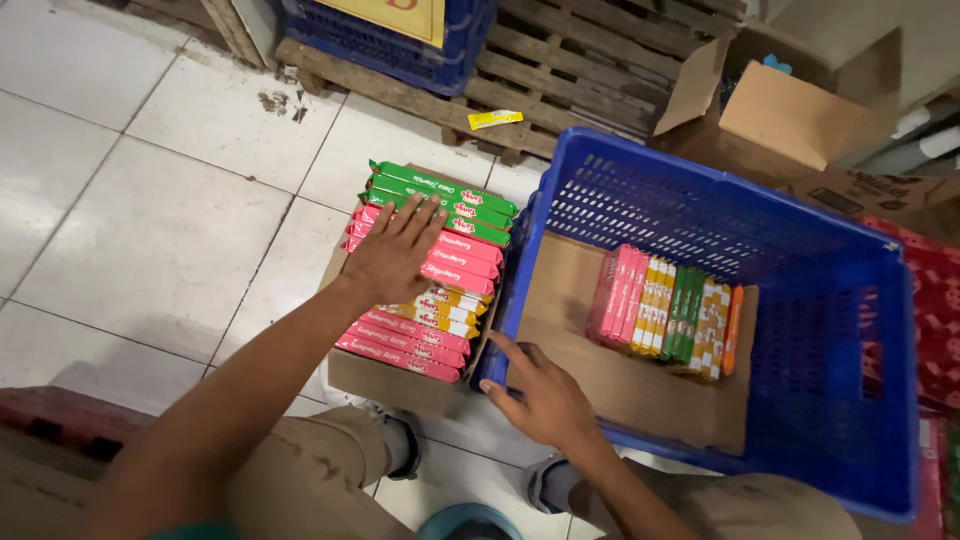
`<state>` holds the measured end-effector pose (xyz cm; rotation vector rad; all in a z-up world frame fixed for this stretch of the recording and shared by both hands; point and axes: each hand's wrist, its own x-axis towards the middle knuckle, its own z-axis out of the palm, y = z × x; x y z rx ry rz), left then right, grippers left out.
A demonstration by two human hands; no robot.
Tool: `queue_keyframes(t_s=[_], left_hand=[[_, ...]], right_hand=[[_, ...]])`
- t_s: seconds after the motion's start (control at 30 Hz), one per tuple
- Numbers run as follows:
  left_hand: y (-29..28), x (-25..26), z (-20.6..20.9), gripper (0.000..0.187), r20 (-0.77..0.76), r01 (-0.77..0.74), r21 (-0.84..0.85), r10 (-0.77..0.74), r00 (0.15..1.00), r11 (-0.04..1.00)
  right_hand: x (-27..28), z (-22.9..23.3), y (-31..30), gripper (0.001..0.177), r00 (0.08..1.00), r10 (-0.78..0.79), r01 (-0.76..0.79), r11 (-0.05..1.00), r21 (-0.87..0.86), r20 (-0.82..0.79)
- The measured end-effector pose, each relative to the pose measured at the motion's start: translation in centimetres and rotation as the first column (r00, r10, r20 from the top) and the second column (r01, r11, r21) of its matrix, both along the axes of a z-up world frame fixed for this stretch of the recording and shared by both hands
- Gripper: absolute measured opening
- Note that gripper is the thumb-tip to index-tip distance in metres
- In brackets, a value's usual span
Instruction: The person transfers stacks of colorful snack packets from a blue plastic crate into a cardboard box. They handle the packets by hand, arranging them in neat rows inside the box.
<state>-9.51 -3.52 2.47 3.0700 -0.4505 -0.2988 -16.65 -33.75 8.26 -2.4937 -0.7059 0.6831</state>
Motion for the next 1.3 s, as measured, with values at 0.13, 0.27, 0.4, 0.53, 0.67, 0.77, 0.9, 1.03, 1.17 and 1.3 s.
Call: queue_keyframes(t_s=[0.13,0.27,0.4,0.53,0.67,0.77,0.9,1.03,1.17,1.3], left_hand=[[0.0,-0.1,0.3,0.104,-0.049,0.032,0.016,-0.032,0.998,0.999],[0.1,0.2,-0.7,0.079,0.006,0.028,-0.01,-0.028,1.0,1.0],[-1.1,0.3,2.6,0.074,-0.2,-0.064,0.051,0.073,0.977,0.997],[-2.3,0.6,1.6,0.073,-0.184,-0.06,0.071,0.073,0.98,0.996],[-6.2,0.5,0.5,0.072,-0.029,0.094,-0.127,-0.099,0.995,0.987],[-11.2,-0.9,-0.4,0.064,0.416,0.341,-0.256,-0.216,0.884,0.904],[-16.5,-3.2,-0.8,0.066,0.424,0.457,-0.402,-0.281,0.861,0.793],[-18.5,-4.0,-0.9,0.066,0.413,0.233,-0.327,-0.083,0.907,0.916],[-18.8,-4.2,-0.6,0.082,0.329,0.089,-0.262,0.003,0.944,0.961],[-19.2,-3.9,0.9,0.081,0.096,0.035,-0.268,-0.009,0.995,0.963]], right_hand=[[-0.1,0.2,0.2,0.069,1.0,-0.007,0.006,0.999,-0.034,-0.016],[0.0,0.4,0.1,0.069,1.0,-0.001,0.001,0.999,-0.039,-0.015],[-0.1,-1.5,-0.8,0.069,0.993,0.036,-0.043,0.997,0.057,0.108],[0.7,0.6,-0.5,0.075,0.99,0.005,0.004,0.998,0.061,-0.143],[2.3,1.3,-1.7,0.084,0.875,-0.171,0.28,0.942,0.186,-0.453],[6.3,-2.5,-4.0,0.058,0.898,-0.231,0.285,0.954,0.096,-0.376],[12.4,-10.2,-10.8,0.057,0.924,-0.259,0.272,0.962,0.009,-0.28],[18.5,-16.7,-17.0,0.083,0.912,-0.364,0.3,0.906,-0.298,-0.188],[23.4,-27.7,-21.7,0.09,0.852,-0.506,0.395,0.789,-0.47,-0.134],[23.2,-26.8,-20.1,0.094,0.758,-0.619,0.46,0.73,-0.506,-0.203]])
